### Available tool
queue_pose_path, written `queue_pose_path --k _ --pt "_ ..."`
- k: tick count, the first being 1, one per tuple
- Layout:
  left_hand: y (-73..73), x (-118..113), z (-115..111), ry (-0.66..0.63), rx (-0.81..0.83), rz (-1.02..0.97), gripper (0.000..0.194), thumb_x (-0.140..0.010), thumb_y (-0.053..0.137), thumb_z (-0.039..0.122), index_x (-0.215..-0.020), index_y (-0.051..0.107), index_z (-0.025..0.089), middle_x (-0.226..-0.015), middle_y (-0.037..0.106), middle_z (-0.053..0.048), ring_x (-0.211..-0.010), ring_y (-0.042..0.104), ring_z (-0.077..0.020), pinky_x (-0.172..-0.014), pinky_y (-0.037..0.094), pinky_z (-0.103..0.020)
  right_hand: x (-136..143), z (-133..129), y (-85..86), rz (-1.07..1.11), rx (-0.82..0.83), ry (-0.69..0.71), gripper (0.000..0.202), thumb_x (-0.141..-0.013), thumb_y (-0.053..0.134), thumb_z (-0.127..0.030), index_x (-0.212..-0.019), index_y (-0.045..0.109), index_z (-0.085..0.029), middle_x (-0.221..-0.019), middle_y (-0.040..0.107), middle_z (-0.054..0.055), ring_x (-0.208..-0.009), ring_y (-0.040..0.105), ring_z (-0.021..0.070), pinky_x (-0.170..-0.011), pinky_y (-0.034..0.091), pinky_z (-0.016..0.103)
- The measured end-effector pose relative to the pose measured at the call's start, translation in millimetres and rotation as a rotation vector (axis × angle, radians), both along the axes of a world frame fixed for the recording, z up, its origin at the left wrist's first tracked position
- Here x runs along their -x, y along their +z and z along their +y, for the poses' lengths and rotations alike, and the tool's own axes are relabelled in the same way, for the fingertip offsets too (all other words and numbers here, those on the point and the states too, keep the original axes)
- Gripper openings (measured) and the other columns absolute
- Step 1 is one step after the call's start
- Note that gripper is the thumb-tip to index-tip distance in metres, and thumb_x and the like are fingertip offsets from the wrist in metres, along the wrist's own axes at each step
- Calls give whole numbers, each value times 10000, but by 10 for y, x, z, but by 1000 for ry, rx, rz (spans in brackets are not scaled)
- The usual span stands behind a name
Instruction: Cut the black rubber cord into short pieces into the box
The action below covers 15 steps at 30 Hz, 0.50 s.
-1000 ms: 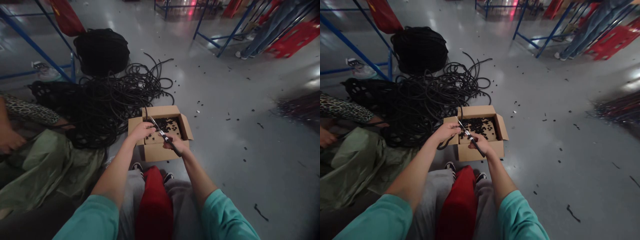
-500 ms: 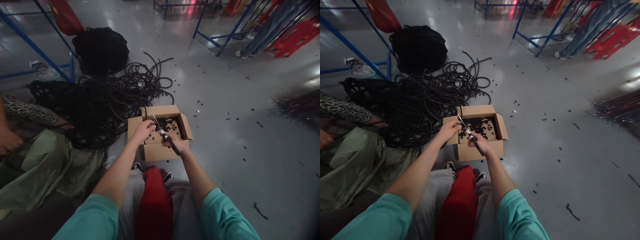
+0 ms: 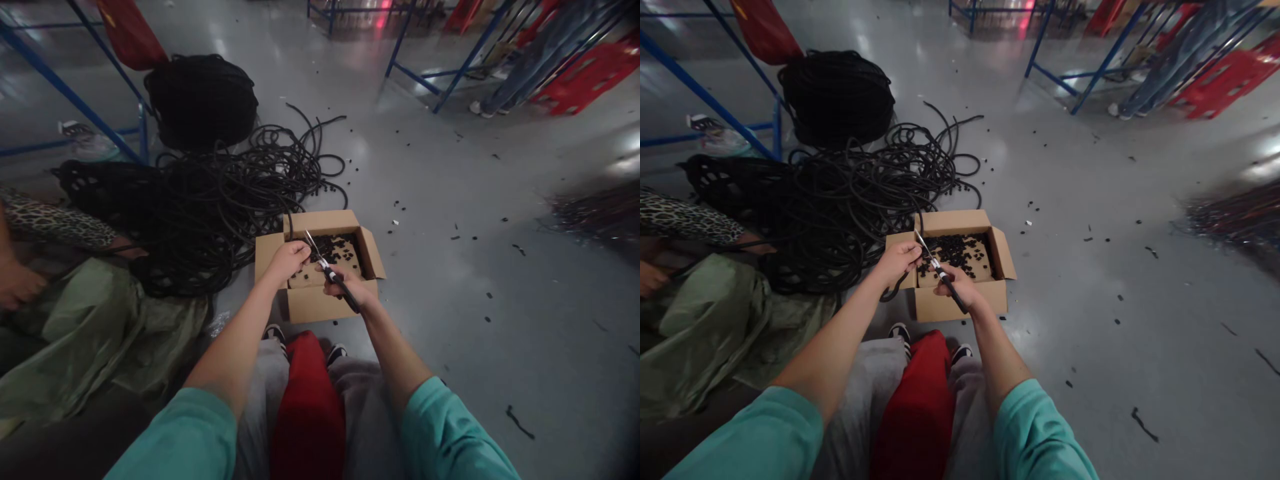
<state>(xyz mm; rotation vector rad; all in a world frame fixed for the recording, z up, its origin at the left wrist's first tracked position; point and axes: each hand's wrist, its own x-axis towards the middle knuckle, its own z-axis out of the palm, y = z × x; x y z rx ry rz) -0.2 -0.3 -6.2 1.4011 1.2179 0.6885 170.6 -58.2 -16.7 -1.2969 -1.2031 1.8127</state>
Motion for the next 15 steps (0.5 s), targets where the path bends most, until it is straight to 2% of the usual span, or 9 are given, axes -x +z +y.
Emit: queue_pose_path --k 8,15 --pt "132 -5 -1 44 139 -130 238 -764 484 326 -603 456 153 -484 464 37 -339 316 -29 -363 208 -187 54 -8 55 -72 -5 -63 565 -501 595 -211 -1060 588 -138 -475 420 -92 -398 357 53 -414 274 200" --pt "113 16 11 13 130 -148 262 -775 487 335 -594 472 146 -490 488 28 -341 338 -29 -373 243 -191 46 2 65 -116 -6 -68 548 -498 594 -200 -1042 595 -127 -449 407 -96 -389 346 54 -415 270 204"
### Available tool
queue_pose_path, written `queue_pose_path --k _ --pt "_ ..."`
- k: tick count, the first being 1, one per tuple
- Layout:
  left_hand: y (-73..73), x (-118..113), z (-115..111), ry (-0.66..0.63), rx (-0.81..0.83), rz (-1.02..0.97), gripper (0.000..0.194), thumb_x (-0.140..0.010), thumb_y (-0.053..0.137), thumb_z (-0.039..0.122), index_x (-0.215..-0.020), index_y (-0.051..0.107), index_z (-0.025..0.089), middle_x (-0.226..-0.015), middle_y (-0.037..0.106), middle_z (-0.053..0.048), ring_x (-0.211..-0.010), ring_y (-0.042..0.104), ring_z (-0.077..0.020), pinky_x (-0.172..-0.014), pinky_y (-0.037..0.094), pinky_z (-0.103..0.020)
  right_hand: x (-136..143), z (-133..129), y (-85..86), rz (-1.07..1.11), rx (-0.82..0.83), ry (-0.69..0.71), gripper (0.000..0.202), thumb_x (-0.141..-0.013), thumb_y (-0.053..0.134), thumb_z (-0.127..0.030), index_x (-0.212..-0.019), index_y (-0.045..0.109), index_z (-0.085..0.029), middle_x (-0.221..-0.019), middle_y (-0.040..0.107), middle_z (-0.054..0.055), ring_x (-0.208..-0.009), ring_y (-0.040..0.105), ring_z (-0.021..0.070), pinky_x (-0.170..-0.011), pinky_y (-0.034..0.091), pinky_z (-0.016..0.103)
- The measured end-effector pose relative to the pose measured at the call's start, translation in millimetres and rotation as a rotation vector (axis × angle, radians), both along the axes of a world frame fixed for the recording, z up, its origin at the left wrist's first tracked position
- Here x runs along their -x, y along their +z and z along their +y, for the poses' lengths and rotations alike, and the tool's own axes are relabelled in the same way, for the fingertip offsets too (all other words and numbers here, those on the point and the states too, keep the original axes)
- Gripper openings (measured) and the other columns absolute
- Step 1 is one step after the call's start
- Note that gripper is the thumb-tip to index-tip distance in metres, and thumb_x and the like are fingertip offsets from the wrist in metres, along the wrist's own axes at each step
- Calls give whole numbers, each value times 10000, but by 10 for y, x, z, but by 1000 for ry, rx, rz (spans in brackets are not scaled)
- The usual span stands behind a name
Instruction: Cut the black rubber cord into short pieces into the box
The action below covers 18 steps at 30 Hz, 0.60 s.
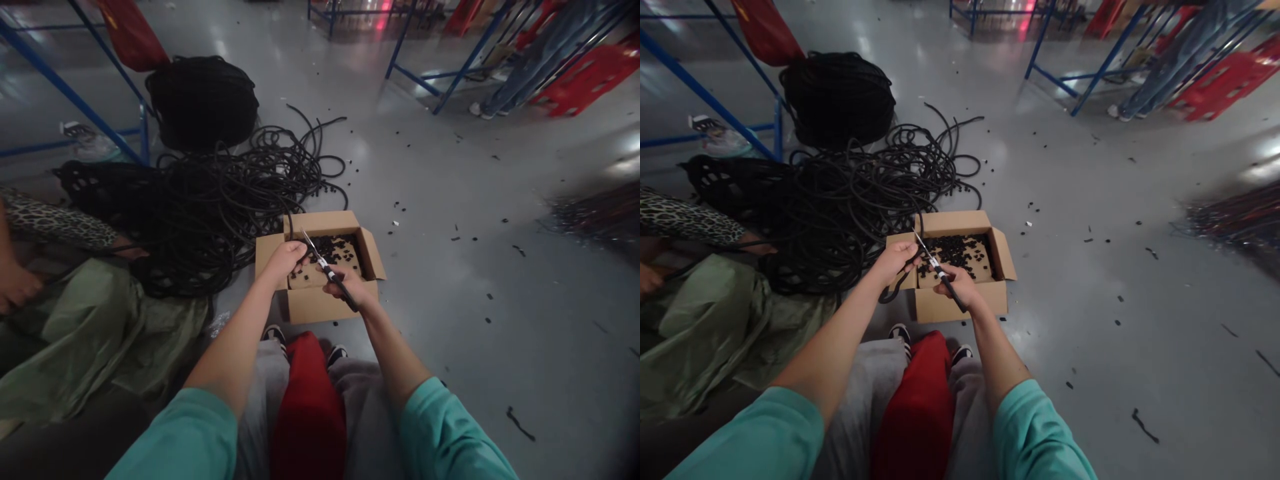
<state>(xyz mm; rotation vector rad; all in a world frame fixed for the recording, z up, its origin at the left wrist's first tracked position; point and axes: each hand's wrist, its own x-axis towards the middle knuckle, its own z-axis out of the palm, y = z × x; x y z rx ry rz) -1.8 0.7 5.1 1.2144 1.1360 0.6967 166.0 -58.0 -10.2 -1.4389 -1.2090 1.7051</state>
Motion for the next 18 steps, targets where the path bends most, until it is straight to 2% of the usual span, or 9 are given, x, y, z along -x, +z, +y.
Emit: queue_pose_path --k 5,8,11,18 --pt "34 -1 -16 -11 53 -33 274 -778 499 331 -581 453 147 -460 463 31 -329 318 -23 -350 220 -176 -59 -14 -66 129 10 100 593 -513 620 -218 -1096 557 -137 -517 462 -71 -440 394 73 -449 300 219" --pt "52 -8 -37 -62 156 -77 287 -766 526 365 -601 448 145 -441 449 32 -309 288 -16 -324 168 -164 -97 -29 -82 282 2 164 602 -518 636 -212 -1111 544 -159 -643 525 -29 -576 466 96 -531 340 229" --pt "52 -16 -51 -113 232 -127 308 -755 543 389 -605 449 137 -438 456 22 -299 284 -12 -313 154 -157 -103 -31 -63 300 -13 152 583 -516 649 -184 -1091 555 -179 -702 530 -20 -671 481 107 -610 359 237" --pt "63 8 -35 -62 266 -124 332 -747 557 404 -587 434 141 -405 439 30 -269 273 -10 -305 137 -158 -31 -5 -55 176 23 74 557 -487 646 -193 -1040 586 -164 -579 479 -58 -488 408 72 -455 302 210"
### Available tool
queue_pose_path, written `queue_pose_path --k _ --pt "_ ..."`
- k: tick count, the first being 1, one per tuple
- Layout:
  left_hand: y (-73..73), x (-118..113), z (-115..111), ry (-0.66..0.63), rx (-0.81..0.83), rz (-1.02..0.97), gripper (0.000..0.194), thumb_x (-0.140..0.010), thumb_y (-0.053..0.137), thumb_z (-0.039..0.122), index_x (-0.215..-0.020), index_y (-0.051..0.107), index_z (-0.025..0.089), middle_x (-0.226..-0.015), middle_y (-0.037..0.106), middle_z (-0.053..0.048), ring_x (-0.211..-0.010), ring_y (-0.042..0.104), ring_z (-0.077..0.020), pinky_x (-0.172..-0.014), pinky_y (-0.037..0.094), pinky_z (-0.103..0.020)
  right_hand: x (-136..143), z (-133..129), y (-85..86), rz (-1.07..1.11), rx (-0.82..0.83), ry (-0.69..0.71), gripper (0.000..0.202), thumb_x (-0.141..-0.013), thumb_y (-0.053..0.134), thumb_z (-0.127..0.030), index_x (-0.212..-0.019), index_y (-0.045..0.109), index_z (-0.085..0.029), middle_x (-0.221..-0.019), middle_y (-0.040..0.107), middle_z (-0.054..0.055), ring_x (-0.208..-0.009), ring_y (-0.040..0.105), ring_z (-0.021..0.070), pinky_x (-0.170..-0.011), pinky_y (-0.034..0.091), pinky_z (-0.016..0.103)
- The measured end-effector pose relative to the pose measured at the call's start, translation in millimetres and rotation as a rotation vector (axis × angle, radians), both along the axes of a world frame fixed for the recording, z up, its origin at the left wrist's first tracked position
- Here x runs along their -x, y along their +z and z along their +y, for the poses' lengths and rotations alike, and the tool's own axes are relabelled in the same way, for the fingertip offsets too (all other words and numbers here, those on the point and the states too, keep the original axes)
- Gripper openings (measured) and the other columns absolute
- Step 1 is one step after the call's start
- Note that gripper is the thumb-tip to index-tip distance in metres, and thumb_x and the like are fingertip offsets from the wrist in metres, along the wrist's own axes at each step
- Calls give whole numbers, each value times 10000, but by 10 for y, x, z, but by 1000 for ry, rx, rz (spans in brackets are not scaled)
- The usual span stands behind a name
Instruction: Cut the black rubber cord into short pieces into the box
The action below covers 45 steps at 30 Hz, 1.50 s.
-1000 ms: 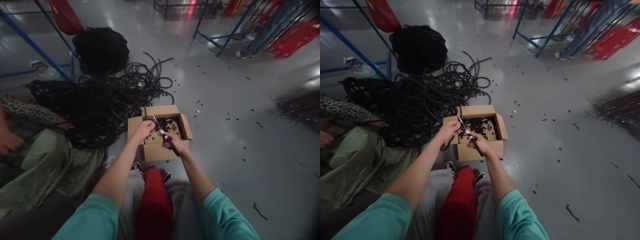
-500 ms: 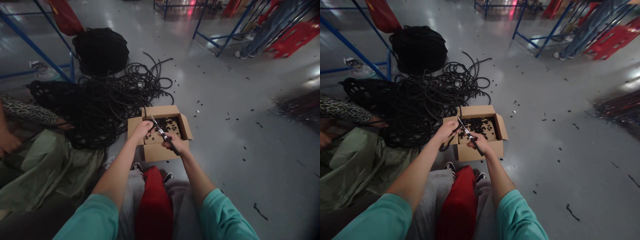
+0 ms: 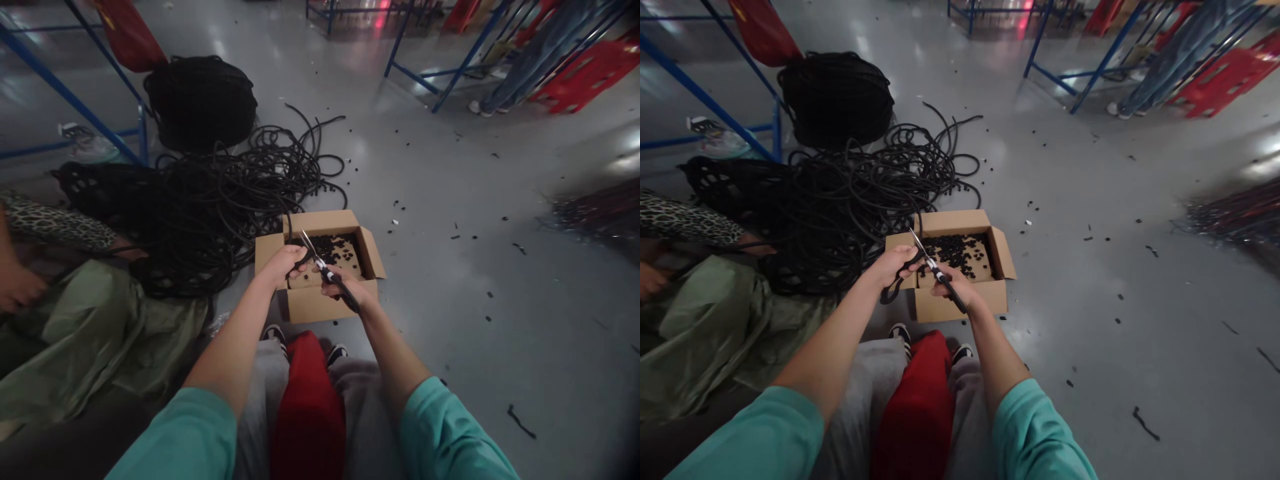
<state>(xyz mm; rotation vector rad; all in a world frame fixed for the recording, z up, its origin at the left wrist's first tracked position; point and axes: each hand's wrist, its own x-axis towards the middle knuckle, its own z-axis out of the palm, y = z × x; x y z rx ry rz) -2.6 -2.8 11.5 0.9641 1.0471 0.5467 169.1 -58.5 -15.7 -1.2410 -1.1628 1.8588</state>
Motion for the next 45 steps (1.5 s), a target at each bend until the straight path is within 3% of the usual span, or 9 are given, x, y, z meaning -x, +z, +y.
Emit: queue_pose_path --k 5,8,12,15,19,27,42,45 --pt "-29 -17 8 13 -39 9 326 -753 538 423 -614 454 140 -428 451 32 -286 290 -17 -318 154 -168 34 1 28 -31 19 -43 556 -481 622 -189 -1035 592 -155 -514 468 -76 -416 385 60 -413 287 203" --pt "-111 -55 11 51 -154 75 301 -773 500 406 -639 473 137 -484 489 22 -330 343 -26 -350 222 -169 57 5 47 -98 53 -120 555 -480 596 -181 -1034 592 -144 -468 440 -86 -392 366 60 -398 269 203" --pt "-229 -91 21 76 -376 224 140 -695 582 262 -742 521 145 -621 552 23 -446 443 -49 -439 338 -176 69 4 44 -156 60 -187 556 -467 583 -162 -1023 588 -137 -457 424 -89 -395 351 62 -396 255 205" --pt "-270 -104 25 72 -431 300 103 -674 565 194 -764 544 149 -634 566 26 -458 466 -61 -473 368 -195 50 -7 33 -56 73 -142 577 -475 590 -180 -1051 558 -146 -504 458 -77 -432 390 74 -417 280 211" --pt "-271 -122 9 62 -438 330 76 -705 516 215 -730 553 153 -575 554 30 -436 484 -76 -470 369 -207 30 -14 31 79 82 -74 601 -484 597 -205 -1078 523 -154 -581 504 -57 -490 421 80 -456 294 214" --pt "-193 -174 -40 19 -369 328 166 -745 469 224 -593 477 157 -509 500 36 -352 415 -56 -405 314 -199 57 -2 47 -44 21 -138 552 -469 616 -224 -1013 550 -153 -521 443 -80 -482 371 69 -458 265 210" --pt "-202 -219 -51 88 -268 192 148 -762 481 204 -628 498 144 -521 499 40 -344 406 -45 -387 312 -194 98 -14 14 -80 59 -275 532 -500 617 -250 -1016 580 -126 -438 400 -96 -372 351 60 -370 258 205" --pt "-223 -200 -38 150 -245 128 115 -736 534 240 -692 540 134 -558 520 34 -383 428 -47 -415 331 -199 60 -15 4 -66 113 -333 577 -502 647 -260 -1055 550 -125 -436 421 -91 -375 374 69 -370 272 204"
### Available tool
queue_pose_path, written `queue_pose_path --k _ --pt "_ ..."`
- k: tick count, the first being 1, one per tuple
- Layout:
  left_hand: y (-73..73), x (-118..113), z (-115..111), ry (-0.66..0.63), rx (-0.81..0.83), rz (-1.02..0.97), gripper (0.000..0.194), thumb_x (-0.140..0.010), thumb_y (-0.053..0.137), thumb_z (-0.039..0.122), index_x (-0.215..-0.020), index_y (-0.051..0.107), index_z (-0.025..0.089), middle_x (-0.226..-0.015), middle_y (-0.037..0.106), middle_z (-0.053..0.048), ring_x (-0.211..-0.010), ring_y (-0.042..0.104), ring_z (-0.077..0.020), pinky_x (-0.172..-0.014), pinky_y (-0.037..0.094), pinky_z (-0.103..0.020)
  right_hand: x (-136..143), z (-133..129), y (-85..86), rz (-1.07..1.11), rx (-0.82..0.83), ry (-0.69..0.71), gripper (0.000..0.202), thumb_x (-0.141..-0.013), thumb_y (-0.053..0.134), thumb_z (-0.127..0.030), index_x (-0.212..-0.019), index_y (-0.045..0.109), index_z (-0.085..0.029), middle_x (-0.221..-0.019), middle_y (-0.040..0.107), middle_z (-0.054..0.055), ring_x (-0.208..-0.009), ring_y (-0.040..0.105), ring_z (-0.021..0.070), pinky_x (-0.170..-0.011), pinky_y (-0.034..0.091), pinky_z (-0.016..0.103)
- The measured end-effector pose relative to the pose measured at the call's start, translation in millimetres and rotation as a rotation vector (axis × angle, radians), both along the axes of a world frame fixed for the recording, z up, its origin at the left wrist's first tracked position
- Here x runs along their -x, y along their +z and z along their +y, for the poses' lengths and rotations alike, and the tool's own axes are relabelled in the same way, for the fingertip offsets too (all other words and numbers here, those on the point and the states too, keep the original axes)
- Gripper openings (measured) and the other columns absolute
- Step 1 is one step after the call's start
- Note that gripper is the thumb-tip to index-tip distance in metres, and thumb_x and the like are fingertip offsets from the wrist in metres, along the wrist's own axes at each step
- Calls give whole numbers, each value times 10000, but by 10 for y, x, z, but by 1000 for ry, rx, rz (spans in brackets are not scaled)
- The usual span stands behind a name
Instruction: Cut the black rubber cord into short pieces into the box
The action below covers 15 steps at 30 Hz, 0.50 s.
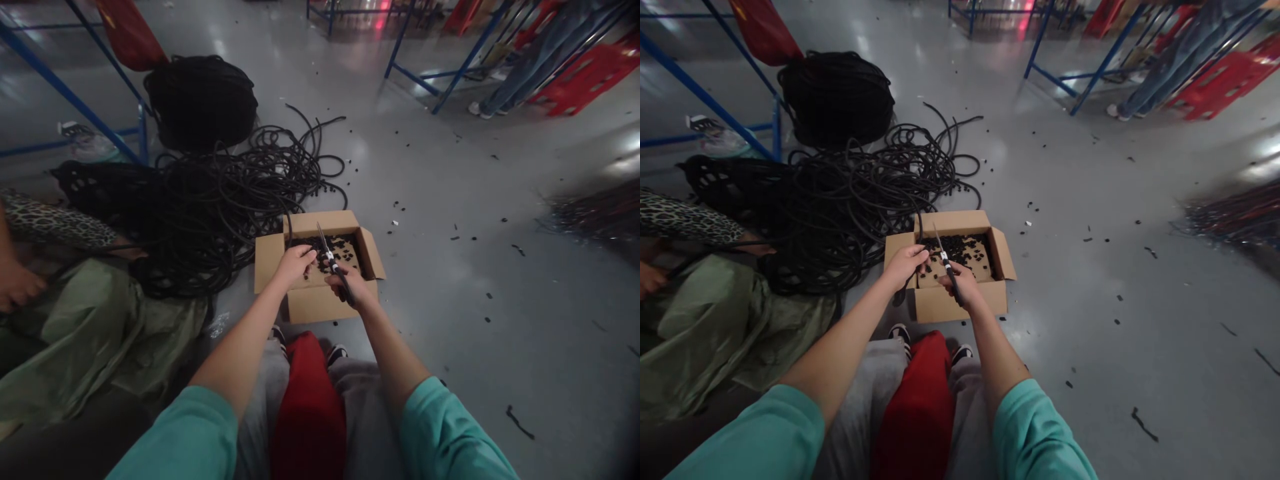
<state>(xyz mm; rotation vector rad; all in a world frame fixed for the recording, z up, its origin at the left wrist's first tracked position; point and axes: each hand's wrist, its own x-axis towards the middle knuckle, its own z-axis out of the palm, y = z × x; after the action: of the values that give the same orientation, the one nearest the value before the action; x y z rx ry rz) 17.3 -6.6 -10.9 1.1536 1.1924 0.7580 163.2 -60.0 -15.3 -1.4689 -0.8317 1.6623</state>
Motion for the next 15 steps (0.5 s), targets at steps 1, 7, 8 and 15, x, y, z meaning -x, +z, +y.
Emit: queue_pose_path --k 1,7,8,15 --pt "-3 11 7 22 5 -30 131 -727 553 262 -735 558 131 -567 525 33 -402 444 -51 -432 344 -201 -15 0 -7 23 19 -9 600 -501 660 -266 -1072 535 -130 -441 436 -88 -378 385 70 -374 282 201" --pt "63 64 28 129 -42 -103 277 -731 557 366 -881 585 134 -537 479 50 -408 405 -40 -431 299 -190 -67 -9 -25 92 87 103 668 -516 729 -357 -1110 495 -160 -534 560 -25 -450 519 112 -402 352 201" --pt "80 66 29 149 -43 -94 258 -748 534 352 -876 582 133 -526 459 55 -392 374 -34 -415 272 -188 -67 -15 -17 87 90 123 654 -524 731 -380 -1094 504 -156 -534 560 -20 -456 524 117 -408 366 207" --pt "145 78 55 205 68 -112 152 -737 447 154 -854 541 131 -566 510 34 -415 391 -44 -437 285 -189 -71 -36 6 96 4 163 595 -535 737 -420 -1030 548 -149 -593 526 -23 -555 519 119 -538 429 253"
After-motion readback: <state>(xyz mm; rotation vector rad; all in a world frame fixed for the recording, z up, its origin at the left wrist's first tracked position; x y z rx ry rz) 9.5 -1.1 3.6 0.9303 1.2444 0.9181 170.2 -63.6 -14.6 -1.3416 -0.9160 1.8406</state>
